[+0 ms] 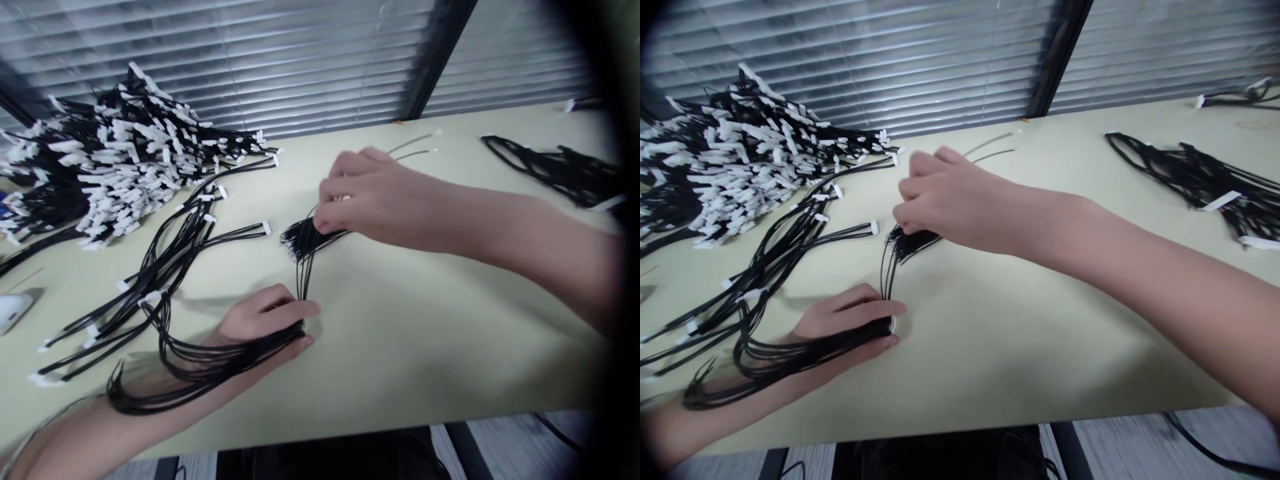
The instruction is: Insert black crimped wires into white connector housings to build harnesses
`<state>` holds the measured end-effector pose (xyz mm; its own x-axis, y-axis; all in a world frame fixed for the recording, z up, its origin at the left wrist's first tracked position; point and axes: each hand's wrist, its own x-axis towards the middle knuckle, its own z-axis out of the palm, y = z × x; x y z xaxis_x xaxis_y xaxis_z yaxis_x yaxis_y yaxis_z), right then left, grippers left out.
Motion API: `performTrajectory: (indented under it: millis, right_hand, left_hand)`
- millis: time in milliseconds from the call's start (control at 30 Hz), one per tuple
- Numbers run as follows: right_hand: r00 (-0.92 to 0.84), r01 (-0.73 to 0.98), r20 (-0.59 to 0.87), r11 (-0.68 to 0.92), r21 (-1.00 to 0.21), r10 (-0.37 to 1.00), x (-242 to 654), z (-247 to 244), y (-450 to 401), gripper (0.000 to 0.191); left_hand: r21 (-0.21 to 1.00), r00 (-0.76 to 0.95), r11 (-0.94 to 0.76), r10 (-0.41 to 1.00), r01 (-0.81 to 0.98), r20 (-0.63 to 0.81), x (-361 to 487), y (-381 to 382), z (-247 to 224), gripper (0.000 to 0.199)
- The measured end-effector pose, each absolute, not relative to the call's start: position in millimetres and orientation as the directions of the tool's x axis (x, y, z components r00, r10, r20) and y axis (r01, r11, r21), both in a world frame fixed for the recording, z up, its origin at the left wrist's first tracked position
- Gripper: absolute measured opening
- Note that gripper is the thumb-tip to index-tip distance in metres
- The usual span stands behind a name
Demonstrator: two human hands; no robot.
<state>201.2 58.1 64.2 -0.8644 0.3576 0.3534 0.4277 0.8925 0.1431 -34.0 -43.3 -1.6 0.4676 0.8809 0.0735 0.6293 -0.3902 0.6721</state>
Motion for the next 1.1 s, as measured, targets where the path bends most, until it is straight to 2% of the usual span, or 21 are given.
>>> performTrajectory:
  millis: [67, 167, 267, 367, 433, 567, 700, 733, 800, 867, 933, 1100]
  right_hand:
    - [-0.822, 0.483, 0.471, 0.83, 0.279, 0.32, 190.0, 70.3, 57.6, 0.055]
    - [-0.746, 0.555, 0.596, 0.771, 0.313, 0.296, 179.2, 72.8, 44.6, 0.063]
    - [-0.813, 0.489, 0.499, 0.818, 0.302, 0.301, 184.4, 60.1, 33.3, 0.043]
    - [-0.86, 0.491, 0.305, 0.829, 0.268, 0.41, 197.0, 33.9, 34.8, 0.024]
    - [-0.852, 0.517, 0.245, 0.814, 0.263, 0.462, 202.8, 14.9, 42.2, 0.021]
    - [-0.863, 0.498, 0.248, 0.827, 0.263, 0.44, 203.6, -8.1, 57.8, 0.023]
    - [-0.84, 0.519, 0.312, 0.823, 0.231, 0.443, 201.9, -0.4, 56.7, 0.021]
    - [-0.823, 0.539, 0.339, 0.817, 0.207, 0.457, 202.3, 5.1, 53.2, 0.019]
    - [-0.774, 0.559, 0.409, 0.825, 0.081, 0.484, 204.0, 17.4, 43.8, 0.018]
    - [-0.746, 0.498, 0.46, 0.862, -0.094, 0.481, 206.0, 28.2, 32.7, 0.019]
    - [-0.764, 0.401, 0.465, 0.894, -0.199, 0.446, 207.7, 35.4, 22.1, 0.02]
    - [-0.82, 0.348, 0.403, 0.913, -0.212, 0.406, 207.7, 39.7, 5.8, 0.021]
  left_hand:
    - [0.662, 0.457, -0.384, 0.887, 0.643, 0.07, -34.1, -43.7, -2.0, 0.024]
    - [0.652, 0.399, -0.335, 0.915, 0.68, 0.055, -34.5, -45.1, -4.2, 0.034]
    - [0.648, 0.354, -0.295, 0.934, 0.702, 0.042, -33.9, -46.4, -5.7, 0.036]
    - [0.649, 0.335, -0.276, 0.942, 0.709, 0.033, -32.3, -46.7, -5.3, 0.031]
    - [0.65, 0.331, -0.268, 0.943, 0.711, 0.027, -31.7, -46.4, -4.6, 0.03]
    - [0.656, 0.344, -0.275, 0.938, 0.703, 0.024, -32.3, -45.9, -4.1, 0.034]
    - [0.662, 0.347, -0.271, 0.938, 0.699, 0.017, -33.0, -46.2, -4.4, 0.036]
    - [0.663, 0.342, -0.263, 0.94, 0.701, 0.012, -32.9, -46.5, -4.4, 0.037]
    - [0.664, 0.329, -0.246, 0.944, 0.706, 0.001, -32.5, -47.0, -4.0, 0.037]
    - [0.668, 0.321, -0.233, 0.947, 0.707, -0.008, -31.9, -47.4, -3.0, 0.037]
    - [0.673, 0.318, -0.225, 0.948, 0.705, -0.016, -31.4, -47.4, -1.6, 0.037]
    - [0.69, 0.333, -0.22, 0.942, 0.69, -0.032, -30.8, -47.5, 1.4, 0.038]
